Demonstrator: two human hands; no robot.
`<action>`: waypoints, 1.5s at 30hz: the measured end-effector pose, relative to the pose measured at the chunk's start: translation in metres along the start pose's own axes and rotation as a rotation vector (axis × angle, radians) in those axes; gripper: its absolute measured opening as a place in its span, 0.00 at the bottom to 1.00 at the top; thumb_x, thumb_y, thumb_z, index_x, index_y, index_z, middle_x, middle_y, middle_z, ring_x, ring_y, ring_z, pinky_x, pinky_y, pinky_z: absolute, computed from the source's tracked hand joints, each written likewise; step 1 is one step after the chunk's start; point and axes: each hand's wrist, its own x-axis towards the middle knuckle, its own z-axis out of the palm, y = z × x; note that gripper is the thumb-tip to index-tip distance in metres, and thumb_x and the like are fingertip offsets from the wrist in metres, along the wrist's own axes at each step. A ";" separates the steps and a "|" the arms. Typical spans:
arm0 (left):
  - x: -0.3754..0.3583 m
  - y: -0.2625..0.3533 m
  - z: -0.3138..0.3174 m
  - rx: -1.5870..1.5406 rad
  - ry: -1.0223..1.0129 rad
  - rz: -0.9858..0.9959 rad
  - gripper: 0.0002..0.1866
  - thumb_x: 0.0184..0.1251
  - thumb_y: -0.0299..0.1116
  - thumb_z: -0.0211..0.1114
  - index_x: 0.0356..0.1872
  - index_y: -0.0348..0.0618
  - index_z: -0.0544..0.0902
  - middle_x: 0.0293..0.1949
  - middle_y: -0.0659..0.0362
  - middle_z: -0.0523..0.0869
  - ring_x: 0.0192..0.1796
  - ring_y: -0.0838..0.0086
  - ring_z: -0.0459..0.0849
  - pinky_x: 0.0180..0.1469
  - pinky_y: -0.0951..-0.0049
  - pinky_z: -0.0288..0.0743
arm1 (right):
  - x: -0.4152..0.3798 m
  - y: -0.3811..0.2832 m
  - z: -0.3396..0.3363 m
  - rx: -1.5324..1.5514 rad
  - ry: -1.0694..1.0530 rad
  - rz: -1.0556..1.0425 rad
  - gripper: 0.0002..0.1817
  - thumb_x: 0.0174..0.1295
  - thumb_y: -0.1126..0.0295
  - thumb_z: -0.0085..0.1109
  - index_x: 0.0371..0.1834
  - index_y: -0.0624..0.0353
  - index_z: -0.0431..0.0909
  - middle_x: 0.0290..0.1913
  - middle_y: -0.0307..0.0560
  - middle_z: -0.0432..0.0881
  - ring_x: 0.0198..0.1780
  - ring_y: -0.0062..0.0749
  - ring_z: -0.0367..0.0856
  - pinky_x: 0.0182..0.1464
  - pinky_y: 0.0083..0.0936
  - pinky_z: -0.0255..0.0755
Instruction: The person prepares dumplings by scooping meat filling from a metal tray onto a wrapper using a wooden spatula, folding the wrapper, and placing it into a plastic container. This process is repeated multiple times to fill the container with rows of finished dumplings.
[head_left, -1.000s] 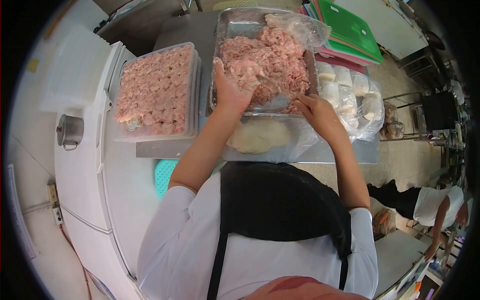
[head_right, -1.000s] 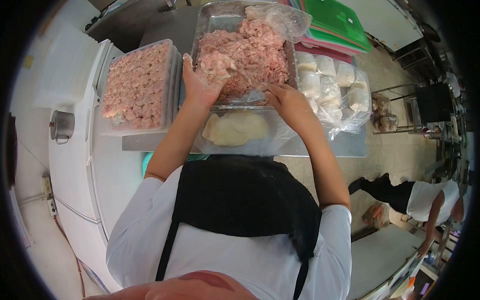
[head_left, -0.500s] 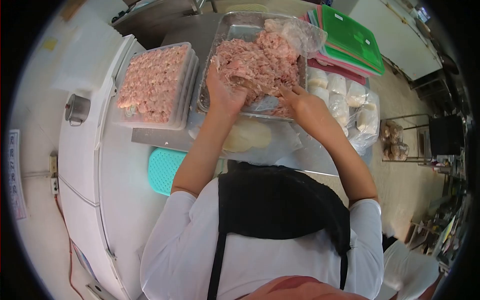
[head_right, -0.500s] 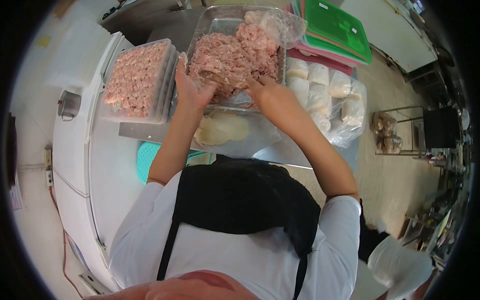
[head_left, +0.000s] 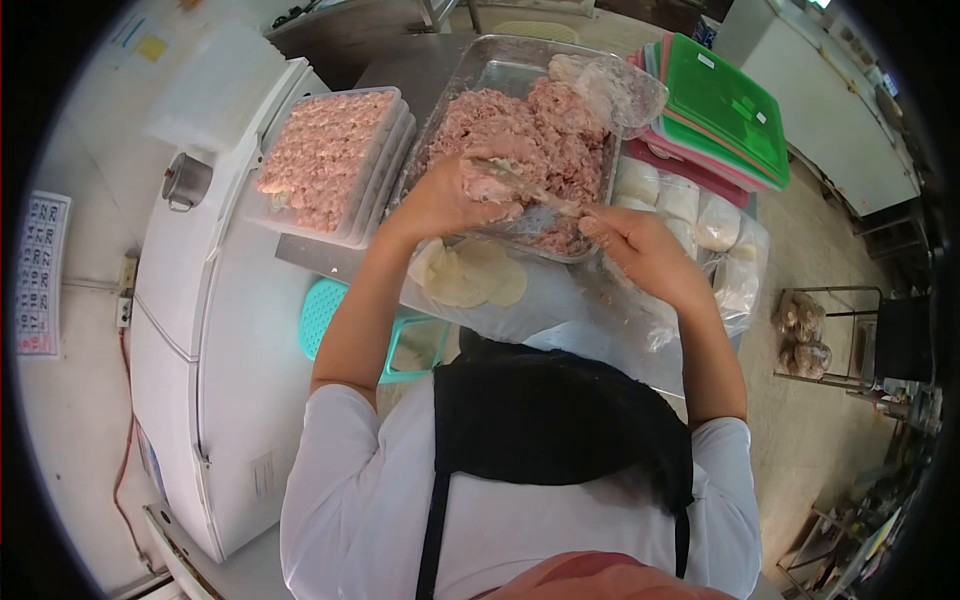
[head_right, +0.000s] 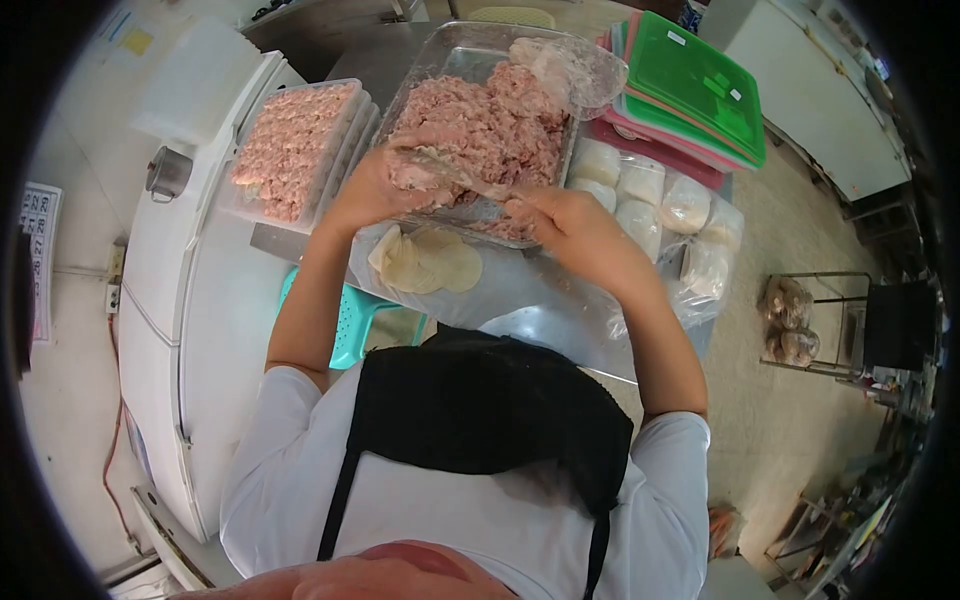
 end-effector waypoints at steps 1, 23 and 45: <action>0.002 -0.001 -0.004 -0.029 -0.035 -0.048 0.27 0.46 0.25 0.73 0.53 0.39 0.78 0.55 0.54 0.80 0.57 0.67 0.78 0.61 0.70 0.68 | 0.001 0.011 0.006 -0.002 0.061 -0.135 0.15 0.70 0.66 0.49 0.51 0.64 0.77 0.32 0.56 0.80 0.32 0.43 0.77 0.40 0.30 0.71; -0.001 -0.020 0.000 -0.018 0.159 -0.207 0.33 0.52 0.31 0.72 0.62 0.43 0.71 0.57 0.53 0.79 0.56 0.64 0.78 0.60 0.67 0.68 | 0.027 0.085 -0.023 -0.127 0.148 0.079 0.14 0.66 0.65 0.55 0.49 0.63 0.79 0.39 0.55 0.81 0.37 0.44 0.79 0.42 0.30 0.73; -0.015 -0.015 -0.016 -0.027 0.131 0.036 0.28 0.49 0.34 0.75 0.53 0.40 0.77 0.52 0.54 0.81 0.58 0.65 0.77 0.61 0.68 0.67 | 0.007 -0.009 -0.036 -0.113 0.080 0.056 0.14 0.65 0.65 0.57 0.49 0.62 0.80 0.42 0.56 0.83 0.41 0.46 0.81 0.44 0.31 0.73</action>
